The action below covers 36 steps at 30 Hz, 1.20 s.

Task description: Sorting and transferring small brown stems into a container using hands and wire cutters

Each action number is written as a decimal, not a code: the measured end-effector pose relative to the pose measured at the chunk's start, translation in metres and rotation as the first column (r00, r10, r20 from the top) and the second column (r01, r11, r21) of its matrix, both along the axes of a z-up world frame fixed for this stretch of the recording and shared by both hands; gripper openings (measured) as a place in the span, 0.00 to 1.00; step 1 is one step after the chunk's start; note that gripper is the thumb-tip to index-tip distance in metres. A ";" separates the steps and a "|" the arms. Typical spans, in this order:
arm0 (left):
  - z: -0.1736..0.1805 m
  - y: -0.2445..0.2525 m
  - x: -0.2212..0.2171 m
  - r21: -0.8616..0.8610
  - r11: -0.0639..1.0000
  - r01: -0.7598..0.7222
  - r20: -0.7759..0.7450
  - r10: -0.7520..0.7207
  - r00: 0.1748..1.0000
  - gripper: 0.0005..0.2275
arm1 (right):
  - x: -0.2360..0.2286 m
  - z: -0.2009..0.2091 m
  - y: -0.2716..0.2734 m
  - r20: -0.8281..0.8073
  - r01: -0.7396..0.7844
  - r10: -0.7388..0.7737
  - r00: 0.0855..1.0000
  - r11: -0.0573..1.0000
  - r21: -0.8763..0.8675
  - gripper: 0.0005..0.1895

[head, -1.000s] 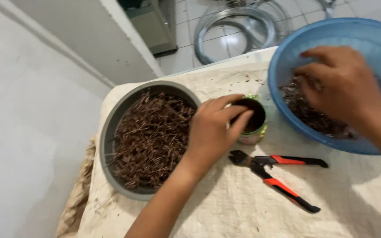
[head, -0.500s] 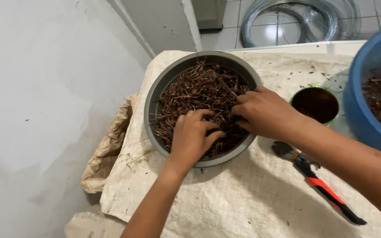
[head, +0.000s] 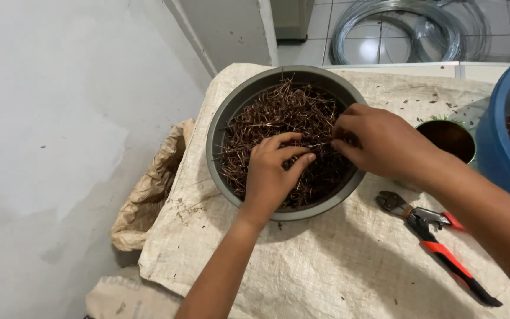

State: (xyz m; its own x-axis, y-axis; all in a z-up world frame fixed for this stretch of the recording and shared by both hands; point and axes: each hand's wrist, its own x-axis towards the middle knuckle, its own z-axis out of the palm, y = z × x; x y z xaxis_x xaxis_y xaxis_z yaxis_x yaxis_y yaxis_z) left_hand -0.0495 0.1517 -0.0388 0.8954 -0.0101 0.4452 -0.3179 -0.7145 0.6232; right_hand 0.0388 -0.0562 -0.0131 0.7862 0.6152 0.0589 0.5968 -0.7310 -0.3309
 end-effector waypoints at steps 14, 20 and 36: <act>0.040 -0.092 0.013 -0.544 0.836 0.074 -0.080 -0.140 0.987 0.08 | -0.063 0.001 -0.053 -0.212 0.391 -0.332 0.919 0.699 0.599 0.08; 0.029 -0.113 0.029 -0.597 0.789 0.147 -0.169 -0.303 0.938 0.08 | -0.070 -0.018 -0.080 -0.045 0.360 -0.408 0.912 0.743 0.564 0.09; 0.013 -0.142 0.043 -0.407 0.901 0.153 -0.166 -0.237 0.957 0.07 | -0.107 -0.010 -0.128 -0.209 0.483 -0.503 0.838 0.864 -0.145 0.15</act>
